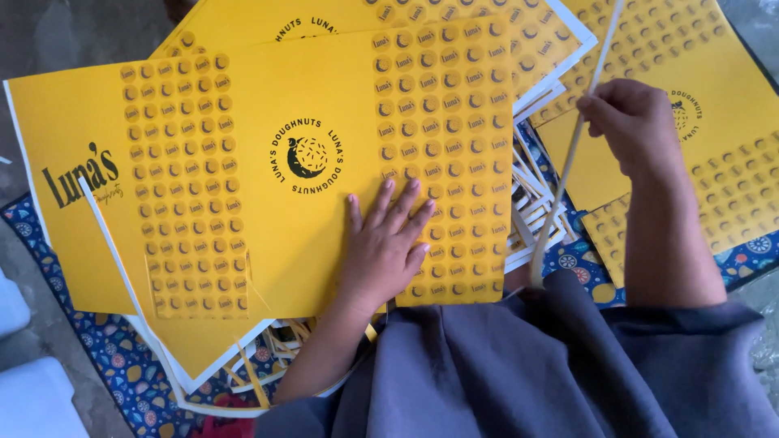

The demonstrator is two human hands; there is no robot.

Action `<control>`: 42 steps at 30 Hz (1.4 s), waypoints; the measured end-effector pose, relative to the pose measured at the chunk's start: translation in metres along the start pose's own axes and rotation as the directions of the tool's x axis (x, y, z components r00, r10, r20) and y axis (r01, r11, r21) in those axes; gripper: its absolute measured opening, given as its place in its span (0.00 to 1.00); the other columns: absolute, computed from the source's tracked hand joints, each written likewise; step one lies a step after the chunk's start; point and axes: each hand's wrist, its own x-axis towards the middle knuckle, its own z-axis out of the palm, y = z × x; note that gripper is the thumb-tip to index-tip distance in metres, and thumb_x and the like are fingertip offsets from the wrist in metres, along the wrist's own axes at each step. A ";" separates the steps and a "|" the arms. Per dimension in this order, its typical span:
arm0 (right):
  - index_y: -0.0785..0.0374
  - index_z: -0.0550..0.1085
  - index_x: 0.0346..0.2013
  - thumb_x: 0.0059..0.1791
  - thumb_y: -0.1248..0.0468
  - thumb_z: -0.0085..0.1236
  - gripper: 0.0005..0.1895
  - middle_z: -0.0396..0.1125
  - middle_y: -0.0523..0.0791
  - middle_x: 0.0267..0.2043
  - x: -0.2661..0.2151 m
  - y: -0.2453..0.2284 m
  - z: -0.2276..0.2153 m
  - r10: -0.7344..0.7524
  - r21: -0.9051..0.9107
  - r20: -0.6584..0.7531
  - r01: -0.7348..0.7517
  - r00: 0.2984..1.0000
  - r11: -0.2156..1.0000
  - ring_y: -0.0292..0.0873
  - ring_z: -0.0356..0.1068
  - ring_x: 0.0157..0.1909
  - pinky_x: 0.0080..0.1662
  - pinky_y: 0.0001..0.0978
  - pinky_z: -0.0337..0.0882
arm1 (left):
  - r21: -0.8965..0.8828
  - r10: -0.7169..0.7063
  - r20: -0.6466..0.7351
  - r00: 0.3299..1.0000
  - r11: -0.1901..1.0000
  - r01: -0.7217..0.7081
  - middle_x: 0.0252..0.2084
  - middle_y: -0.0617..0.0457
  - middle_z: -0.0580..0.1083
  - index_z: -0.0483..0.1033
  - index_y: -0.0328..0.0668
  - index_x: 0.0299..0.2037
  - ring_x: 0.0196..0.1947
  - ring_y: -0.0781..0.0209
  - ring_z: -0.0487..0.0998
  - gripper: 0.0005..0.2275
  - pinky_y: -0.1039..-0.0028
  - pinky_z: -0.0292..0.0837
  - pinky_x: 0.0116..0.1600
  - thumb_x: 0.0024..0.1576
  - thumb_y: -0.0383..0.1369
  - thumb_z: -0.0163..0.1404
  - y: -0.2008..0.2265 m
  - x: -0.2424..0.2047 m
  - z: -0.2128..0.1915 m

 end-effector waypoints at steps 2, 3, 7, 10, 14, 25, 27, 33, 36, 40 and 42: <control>0.63 0.78 0.47 0.60 0.63 0.60 0.06 0.67 0.43 0.30 -0.006 -0.004 0.004 0.079 -0.051 -0.021 -0.080 0.997 0.995 0.34 0.64 0.27 0.26 0.24 0.58 | -0.021 -0.016 0.011 1.000 1.000 0.016 0.79 0.59 0.45 0.61 0.60 0.72 0.78 0.44 0.41 0.26 0.26 0.32 0.70 0.62 0.47 0.43 0.001 0.006 -0.006; 0.61 0.79 0.44 0.60 0.59 0.61 0.08 0.67 0.43 0.28 -0.010 -0.006 0.006 0.159 -0.099 -0.051 -0.163 0.986 0.982 0.34 0.60 0.22 0.20 0.26 0.54 | -0.042 -0.026 0.023 0.999 0.999 0.027 0.79 0.57 0.46 0.60 0.59 0.72 0.77 0.43 0.42 0.26 0.25 0.34 0.69 0.63 0.47 0.41 0.002 0.008 -0.009; 0.60 0.78 0.43 0.58 0.58 0.60 0.08 0.68 0.40 0.32 -0.007 0.025 0.023 0.213 -0.101 0.007 -0.212 0.977 0.972 0.34 0.66 0.32 0.28 0.28 0.60 | 0.045 -0.085 -0.017 0.996 0.995 0.085 0.79 0.52 0.45 0.58 0.56 0.73 0.77 0.38 0.44 0.27 0.23 0.39 0.67 0.63 0.46 0.42 0.005 0.029 -0.005; 0.74 0.63 0.69 0.56 0.66 0.63 0.30 0.69 0.51 0.37 -0.005 0.028 0.031 -0.021 -0.076 -0.019 0.019 1.000 0.997 0.41 0.68 0.32 0.32 0.29 0.66 | 0.079 -0.108 -0.129 0.986 0.990 0.119 0.77 0.46 0.50 0.60 0.51 0.73 0.76 0.32 0.48 0.27 0.22 0.45 0.65 0.63 0.46 0.44 0.000 0.053 -0.007; 0.73 0.72 0.62 0.62 0.65 0.53 0.16 0.68 0.49 0.43 -0.026 -0.005 0.039 -0.118 -0.026 0.057 0.119 0.991 0.993 0.42 0.68 0.39 0.43 0.32 0.69 | 0.008 -0.130 -0.132 0.983 0.991 0.132 0.78 0.44 0.45 0.59 0.52 0.73 0.76 0.30 0.44 0.27 0.21 0.41 0.67 0.64 0.46 0.45 -0.009 0.076 0.003; 0.78 0.63 0.64 0.56 0.69 0.47 0.22 0.68 0.59 0.53 -0.062 -0.020 0.068 0.005 0.338 0.424 -0.164 0.906 0.927 0.52 0.71 0.48 0.48 0.40 0.74 | -0.065 -0.149 -0.224 0.963 0.988 0.138 0.77 0.49 0.53 0.63 0.55 0.71 0.76 0.39 0.53 0.22 0.35 0.42 0.74 0.66 0.42 0.43 -0.033 0.019 -0.023; 0.68 0.65 0.60 0.59 0.69 0.50 0.15 0.69 0.49 0.47 -0.055 -0.015 0.062 -0.002 0.396 0.288 -0.117 0.958 0.911 0.40 0.71 0.41 0.43 0.27 0.75 | -0.058 -0.167 -0.280 0.945 0.986 0.157 0.74 0.44 0.58 0.66 0.49 0.69 0.74 0.36 0.56 0.23 0.35 0.45 0.72 0.63 0.40 0.49 -0.036 0.001 -0.027; 0.54 0.68 0.59 0.60 0.68 0.50 0.13 0.69 0.37 0.41 -0.040 -0.041 0.021 0.013 0.509 0.116 -0.071 0.993 0.858 0.22 0.59 0.24 0.26 0.11 0.61 | -0.025 -0.197 -0.204 0.959 0.980 0.196 0.77 0.46 0.50 0.64 0.53 0.70 0.76 0.36 0.49 0.25 0.32 0.43 0.71 0.64 0.48 0.45 -0.029 -0.013 -0.038; 0.55 0.70 0.57 0.61 0.69 0.54 0.10 0.70 0.36 0.44 -0.033 -0.021 -0.014 0.049 0.582 -0.055 -0.008 0.997 0.813 0.24 0.75 0.41 0.48 0.13 0.84 | -0.012 -0.195 -0.226 0.954 0.980 0.197 0.79 0.48 0.45 0.59 0.58 0.74 0.77 0.35 0.44 0.29 0.33 0.38 0.73 0.63 0.53 0.46 -0.027 -0.007 -0.031; 0.56 0.70 0.56 0.62 0.70 0.54 0.10 0.72 0.37 0.43 -0.039 0.022 -0.061 0.108 0.646 -0.221 0.062 0.969 0.761 0.28 0.76 0.41 0.47 0.19 0.84 | 0.002 -0.169 -0.142 0.975 0.985 0.171 0.79 0.49 0.41 0.56 0.61 0.75 0.77 0.33 0.39 0.30 0.34 0.30 0.73 0.63 0.58 0.40 -0.029 0.006 -0.021; 0.52 0.72 0.57 0.59 0.67 0.54 0.12 0.78 0.40 0.46 -0.045 0.036 -0.080 0.351 0.691 -0.343 -0.018 0.871 0.722 0.28 0.76 0.35 0.28 0.17 0.61 | 0.036 -0.182 -0.131 0.975 0.981 0.188 0.78 0.44 0.46 0.58 0.54 0.74 0.75 0.30 0.42 0.30 0.32 0.30 0.71 0.63 0.56 0.40 -0.031 0.011 -0.015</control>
